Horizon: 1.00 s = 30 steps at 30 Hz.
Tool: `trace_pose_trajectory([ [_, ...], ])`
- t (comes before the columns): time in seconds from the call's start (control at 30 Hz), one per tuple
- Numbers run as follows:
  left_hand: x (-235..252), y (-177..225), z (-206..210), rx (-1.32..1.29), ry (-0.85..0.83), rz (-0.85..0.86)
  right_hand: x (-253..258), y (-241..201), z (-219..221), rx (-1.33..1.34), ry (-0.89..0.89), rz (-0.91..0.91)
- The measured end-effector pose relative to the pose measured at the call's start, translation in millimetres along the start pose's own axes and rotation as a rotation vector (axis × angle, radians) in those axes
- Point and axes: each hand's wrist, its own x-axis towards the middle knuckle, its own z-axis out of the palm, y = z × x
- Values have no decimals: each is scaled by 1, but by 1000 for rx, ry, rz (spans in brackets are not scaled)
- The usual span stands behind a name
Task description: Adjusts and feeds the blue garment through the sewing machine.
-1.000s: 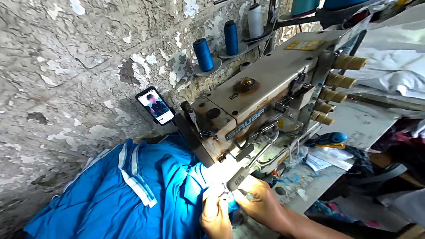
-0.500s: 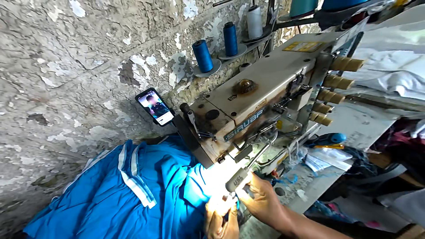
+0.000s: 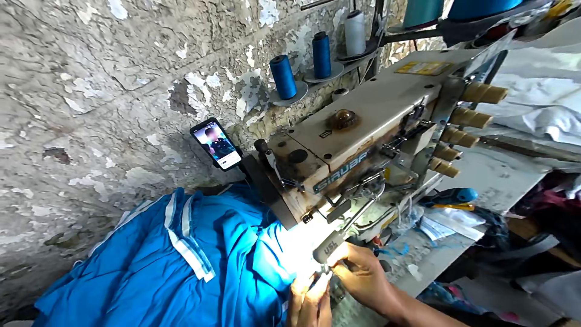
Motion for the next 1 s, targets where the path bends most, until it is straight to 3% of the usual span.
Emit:
trace_pose_trajectory([
  [0.37,8,3,1,20,12,-17,1,1,1,-10,10,26],
  [0.43,8,3,2,30,28,-62,1,-3,1,39,16,126],
  [0.53,6,3,3,-15,26,-191,12,-21,-3,132,-16,462],
  [0.67,7,7,3,24,1,-269,14,-19,-10,423,-21,738],
  [0.83,19,14,6,226,0,-255,27,-31,-12,452,-62,859],
  [1.0,26,13,5,260,-10,-201,14,-17,-7,424,-61,821],
])
